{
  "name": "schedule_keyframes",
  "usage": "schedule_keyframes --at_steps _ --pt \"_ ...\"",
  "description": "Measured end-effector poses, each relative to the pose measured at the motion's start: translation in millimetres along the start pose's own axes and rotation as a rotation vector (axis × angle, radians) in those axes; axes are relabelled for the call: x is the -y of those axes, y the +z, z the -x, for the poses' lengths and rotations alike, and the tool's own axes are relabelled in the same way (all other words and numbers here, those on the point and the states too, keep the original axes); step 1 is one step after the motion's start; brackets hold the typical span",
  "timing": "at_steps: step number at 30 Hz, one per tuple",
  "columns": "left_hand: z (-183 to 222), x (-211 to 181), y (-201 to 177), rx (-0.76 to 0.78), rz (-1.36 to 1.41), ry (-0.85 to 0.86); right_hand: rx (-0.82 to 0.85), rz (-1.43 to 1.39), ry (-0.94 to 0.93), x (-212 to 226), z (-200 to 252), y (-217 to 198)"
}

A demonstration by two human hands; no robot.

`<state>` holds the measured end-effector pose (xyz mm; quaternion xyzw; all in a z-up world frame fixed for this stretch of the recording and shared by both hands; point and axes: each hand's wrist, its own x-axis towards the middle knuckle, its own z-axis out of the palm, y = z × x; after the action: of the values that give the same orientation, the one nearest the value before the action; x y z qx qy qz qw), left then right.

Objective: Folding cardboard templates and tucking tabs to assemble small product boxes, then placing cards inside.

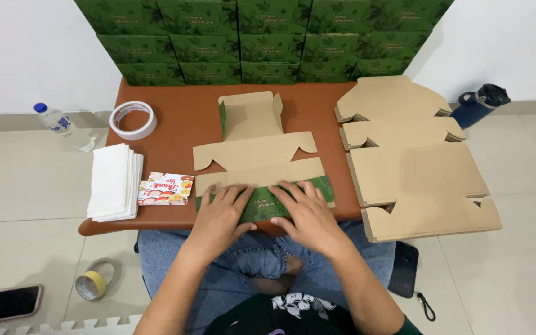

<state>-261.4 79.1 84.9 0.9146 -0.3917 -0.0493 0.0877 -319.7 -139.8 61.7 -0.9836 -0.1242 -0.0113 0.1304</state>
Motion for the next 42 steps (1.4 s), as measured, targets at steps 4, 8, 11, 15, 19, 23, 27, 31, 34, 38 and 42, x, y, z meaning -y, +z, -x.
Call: schedule_keyframes --at_steps 4,8,11,15,19,23,27,31,34,38,42 --pt "2.0 -0.1 2.7 -0.058 0.090 0.001 0.001 -0.052 -0.034 -4.0 -12.7 -16.9" --pt "-13.1 12.2 12.7 -0.323 -0.028 0.055 -0.204 0.027 -0.080 -22.8 -29.1 -9.3" --pt "-24.9 21.9 18.1 -0.450 -0.095 0.076 -0.303 0.034 -0.080 -27.8 -34.2 -7.0" --pt "-25.5 23.1 21.6 -0.701 -0.122 0.150 -0.539 0.093 -0.164 -20.5 -28.3 -6.0" --pt "-9.7 17.6 39.6 -0.750 -0.142 0.180 -0.608 0.071 -0.200 -28.7 -10.6 21.4" --pt "7.9 10.5 60.1 -0.714 -0.157 0.188 -0.631 0.046 -0.252 -20.9 15.7 38.5" --pt "17.5 0.5 60.5 -0.707 -0.151 0.170 -0.642 0.063 -0.237 -13.7 35.5 40.5" --pt "18.3 -5.4 58.6 -0.691 -0.114 0.144 -0.684 0.102 -0.160 -20.4 47.1 41.5" --pt "17.2 -7.0 58.1 -0.672 -0.123 0.135 -0.760 0.258 -0.078 -33.1 52.4 49.7" --pt "17.6 -4.7 60.3 -0.608 -0.130 0.139 -0.771 0.274 0.084 -35.6 59.1 55.1" --pt "17.0 -9.0 67.7 -0.562 -0.130 0.114 -0.829 0.080 0.202 -27.5 62.8 56.5"
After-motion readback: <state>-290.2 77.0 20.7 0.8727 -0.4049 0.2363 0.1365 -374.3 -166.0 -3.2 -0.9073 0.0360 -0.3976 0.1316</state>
